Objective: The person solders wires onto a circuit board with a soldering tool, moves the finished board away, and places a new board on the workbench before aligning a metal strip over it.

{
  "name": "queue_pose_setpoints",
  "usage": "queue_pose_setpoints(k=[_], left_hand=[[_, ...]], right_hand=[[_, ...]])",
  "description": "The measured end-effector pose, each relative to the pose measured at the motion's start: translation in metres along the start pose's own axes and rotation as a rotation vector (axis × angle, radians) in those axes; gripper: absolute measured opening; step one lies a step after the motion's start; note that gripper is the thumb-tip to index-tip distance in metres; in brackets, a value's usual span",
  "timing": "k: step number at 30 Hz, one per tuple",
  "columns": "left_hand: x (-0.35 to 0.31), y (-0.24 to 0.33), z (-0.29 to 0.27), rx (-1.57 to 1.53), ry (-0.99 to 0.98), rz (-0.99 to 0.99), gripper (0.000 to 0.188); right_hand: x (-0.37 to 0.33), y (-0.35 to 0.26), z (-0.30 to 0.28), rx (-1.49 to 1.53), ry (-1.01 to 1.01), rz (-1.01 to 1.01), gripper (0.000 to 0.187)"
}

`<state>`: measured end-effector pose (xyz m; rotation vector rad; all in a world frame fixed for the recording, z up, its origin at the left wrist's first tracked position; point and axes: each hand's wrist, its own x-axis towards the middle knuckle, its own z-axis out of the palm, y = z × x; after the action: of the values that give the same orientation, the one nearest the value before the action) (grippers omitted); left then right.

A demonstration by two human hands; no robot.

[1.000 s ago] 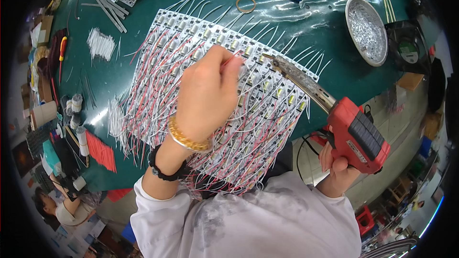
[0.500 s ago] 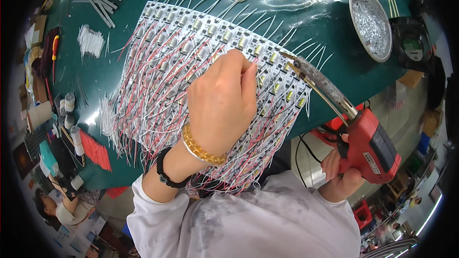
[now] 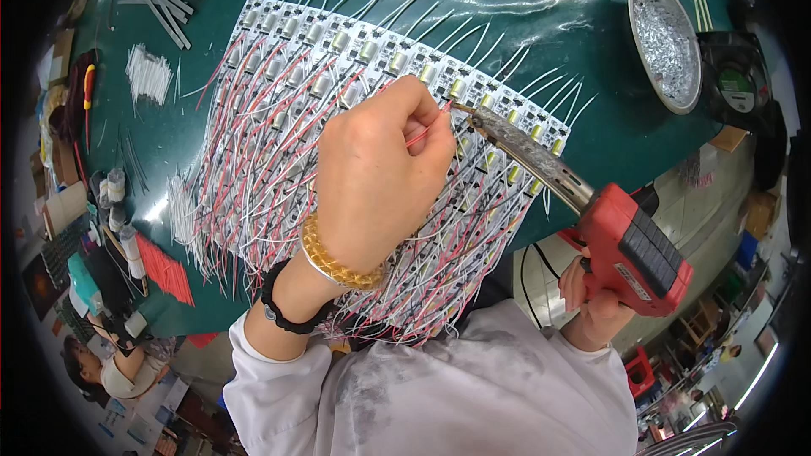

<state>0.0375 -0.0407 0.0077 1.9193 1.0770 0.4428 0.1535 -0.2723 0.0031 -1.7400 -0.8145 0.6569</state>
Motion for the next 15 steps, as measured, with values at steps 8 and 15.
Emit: queue_pose_setpoints(k=[8, 15], left_hand=[[-0.002, -0.001, 0.003, 0.045, 0.066, 0.05, 0.011], [-0.004, -0.001, 0.003, 0.054, 0.06, 0.05, 0.01]], right_hand=[[-0.015, 0.008, -0.025, 0.047, -0.072, 0.042, 0.07], [-0.008, -0.025, -0.013, 0.366, 0.028, 0.234, 0.051]])
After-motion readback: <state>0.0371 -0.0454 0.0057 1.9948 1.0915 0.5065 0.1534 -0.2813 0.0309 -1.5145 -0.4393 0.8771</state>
